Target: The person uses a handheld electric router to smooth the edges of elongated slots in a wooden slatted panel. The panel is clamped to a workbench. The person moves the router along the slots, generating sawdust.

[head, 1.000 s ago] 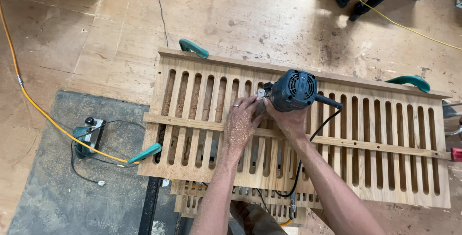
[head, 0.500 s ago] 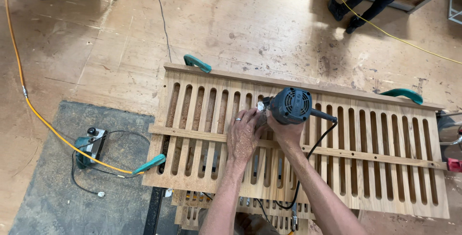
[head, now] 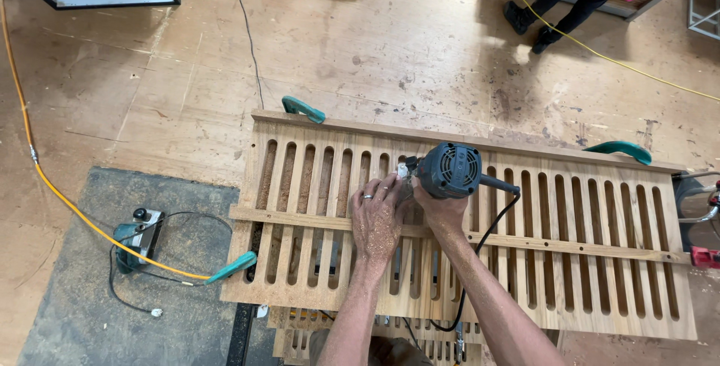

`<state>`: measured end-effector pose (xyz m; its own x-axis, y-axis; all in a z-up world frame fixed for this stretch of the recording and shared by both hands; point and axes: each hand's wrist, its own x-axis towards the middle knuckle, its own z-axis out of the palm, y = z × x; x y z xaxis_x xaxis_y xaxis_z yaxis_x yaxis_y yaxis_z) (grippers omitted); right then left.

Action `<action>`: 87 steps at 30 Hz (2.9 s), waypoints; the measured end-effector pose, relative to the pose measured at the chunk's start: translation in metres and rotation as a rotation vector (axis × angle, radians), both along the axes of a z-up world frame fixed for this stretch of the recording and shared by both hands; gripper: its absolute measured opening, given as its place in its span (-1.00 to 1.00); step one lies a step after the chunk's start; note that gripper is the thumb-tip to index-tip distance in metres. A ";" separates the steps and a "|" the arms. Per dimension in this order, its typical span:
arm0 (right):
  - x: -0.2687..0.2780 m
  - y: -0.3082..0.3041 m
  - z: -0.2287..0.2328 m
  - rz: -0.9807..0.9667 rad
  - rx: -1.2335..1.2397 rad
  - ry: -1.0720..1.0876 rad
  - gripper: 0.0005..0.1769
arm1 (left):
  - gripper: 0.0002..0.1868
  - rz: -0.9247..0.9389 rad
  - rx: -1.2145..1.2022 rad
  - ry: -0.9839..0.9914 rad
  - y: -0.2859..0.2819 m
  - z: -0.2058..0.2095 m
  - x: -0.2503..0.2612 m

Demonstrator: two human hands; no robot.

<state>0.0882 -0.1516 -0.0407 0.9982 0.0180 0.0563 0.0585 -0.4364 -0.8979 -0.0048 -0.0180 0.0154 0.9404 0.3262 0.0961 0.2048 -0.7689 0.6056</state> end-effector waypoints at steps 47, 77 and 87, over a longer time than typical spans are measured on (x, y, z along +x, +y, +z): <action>0.037 0.027 0.013 -0.001 0.058 -0.120 -0.02 | -0.51 0.029 0.010 -0.058 0.007 -0.019 0.045; 0.050 0.015 0.068 0.023 -0.068 0.194 0.00 | -0.49 -0.031 -0.074 -0.012 0.010 -0.018 0.055; 0.057 0.000 0.054 0.208 0.224 0.013 -0.14 | -0.54 -0.085 -0.090 0.101 0.012 -0.002 0.056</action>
